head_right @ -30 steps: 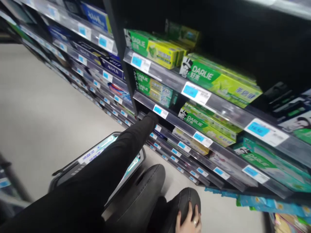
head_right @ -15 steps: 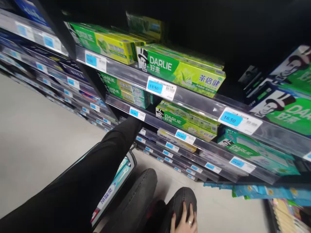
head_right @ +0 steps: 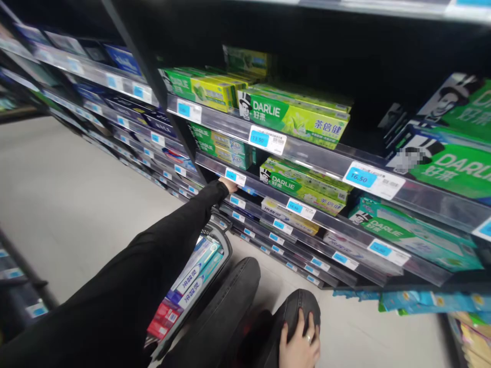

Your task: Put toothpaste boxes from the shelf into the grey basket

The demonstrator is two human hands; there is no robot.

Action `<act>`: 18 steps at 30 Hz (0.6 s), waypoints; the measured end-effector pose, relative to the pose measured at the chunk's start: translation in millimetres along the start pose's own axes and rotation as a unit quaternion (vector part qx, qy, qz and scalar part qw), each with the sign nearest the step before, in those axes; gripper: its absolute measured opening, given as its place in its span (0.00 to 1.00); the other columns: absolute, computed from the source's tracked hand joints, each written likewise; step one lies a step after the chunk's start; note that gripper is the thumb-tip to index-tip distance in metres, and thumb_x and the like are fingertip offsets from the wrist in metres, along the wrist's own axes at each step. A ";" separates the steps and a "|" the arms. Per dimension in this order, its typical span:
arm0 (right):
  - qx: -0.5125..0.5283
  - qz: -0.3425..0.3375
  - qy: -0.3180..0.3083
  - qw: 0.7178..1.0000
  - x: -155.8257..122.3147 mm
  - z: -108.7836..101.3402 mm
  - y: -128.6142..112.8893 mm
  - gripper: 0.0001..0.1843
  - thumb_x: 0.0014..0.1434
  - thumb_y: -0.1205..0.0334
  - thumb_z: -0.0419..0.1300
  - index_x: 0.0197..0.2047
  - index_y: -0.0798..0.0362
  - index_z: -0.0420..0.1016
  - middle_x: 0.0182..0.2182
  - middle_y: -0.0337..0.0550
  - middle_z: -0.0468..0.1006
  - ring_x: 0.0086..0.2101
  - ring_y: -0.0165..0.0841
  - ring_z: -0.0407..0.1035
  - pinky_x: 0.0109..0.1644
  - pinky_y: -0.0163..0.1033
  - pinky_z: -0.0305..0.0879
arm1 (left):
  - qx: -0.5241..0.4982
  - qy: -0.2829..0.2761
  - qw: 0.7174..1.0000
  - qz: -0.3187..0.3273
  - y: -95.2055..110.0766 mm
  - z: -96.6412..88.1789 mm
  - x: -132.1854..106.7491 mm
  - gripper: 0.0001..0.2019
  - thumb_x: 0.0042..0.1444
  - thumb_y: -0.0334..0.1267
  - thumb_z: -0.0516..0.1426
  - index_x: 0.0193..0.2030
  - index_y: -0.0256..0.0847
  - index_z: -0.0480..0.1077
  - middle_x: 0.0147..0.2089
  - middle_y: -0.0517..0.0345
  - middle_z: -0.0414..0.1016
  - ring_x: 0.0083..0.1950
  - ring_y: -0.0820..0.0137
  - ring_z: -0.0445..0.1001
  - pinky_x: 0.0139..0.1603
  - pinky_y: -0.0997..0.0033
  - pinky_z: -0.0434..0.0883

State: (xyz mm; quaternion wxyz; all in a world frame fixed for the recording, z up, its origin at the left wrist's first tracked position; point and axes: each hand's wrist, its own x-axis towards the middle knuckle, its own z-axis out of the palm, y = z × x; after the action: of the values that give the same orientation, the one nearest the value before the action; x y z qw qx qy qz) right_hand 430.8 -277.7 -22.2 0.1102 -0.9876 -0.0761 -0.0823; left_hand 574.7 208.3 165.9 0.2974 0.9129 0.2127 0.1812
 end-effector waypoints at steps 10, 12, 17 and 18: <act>0.037 -0.011 0.021 0.999 -3.8 -4.4 6.1 0.28 0.61 0.46 0.44 0.57 0.51 0.69 0.59 0.56 0.66 0.53 0.57 0.61 0.46 0.64 0.64 | 0.087 -0.036 0.966 0.242 -18.9 -36.7 -96.8 0.13 0.58 0.29 0.50 0.48 0.35 0.71 0.54 0.38 0.71 0.65 0.58 0.61 0.67 0.52 0.57; 0.036 -0.019 0.016 0.999 -4.2 -6.6 7.9 0.29 0.61 0.46 0.44 0.58 0.51 0.69 0.59 0.57 0.65 0.52 0.58 0.60 0.46 0.64 0.64 | 0.030 0.007 0.970 0.241 -3.7 -40.5 -125.0 0.12 0.59 0.32 0.51 0.48 0.36 0.70 0.55 0.38 0.71 0.66 0.58 0.60 0.67 0.51 0.57; 0.036 -0.019 0.002 0.999 -6.7 -7.3 12.8 0.29 0.61 0.46 0.46 0.59 0.52 0.67 0.60 0.56 0.64 0.53 0.57 0.59 0.48 0.63 0.63 | -0.090 0.136 0.940 0.300 61.9 -54.3 -192.1 0.12 0.59 0.40 0.56 0.48 0.39 0.70 0.52 0.42 0.74 0.60 0.57 0.69 0.60 0.50 0.68; 0.039 -0.017 -0.004 0.999 -7.1 -7.9 13.7 0.29 0.61 0.46 0.47 0.59 0.52 0.67 0.60 0.55 0.63 0.53 0.57 0.59 0.49 0.62 0.63 | -0.112 0.153 0.931 0.310 78.0 -58.1 -205.4 0.12 0.59 0.41 0.57 0.49 0.40 0.70 0.52 0.44 0.74 0.59 0.57 0.70 0.59 0.50 0.69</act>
State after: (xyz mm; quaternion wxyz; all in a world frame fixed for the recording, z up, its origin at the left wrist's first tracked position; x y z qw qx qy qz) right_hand 425.1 -293.7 -18.6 0.1471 -0.9815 -0.0960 -0.0767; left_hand 396.7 76.4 216.4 0.2902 0.8554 -0.0598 0.4248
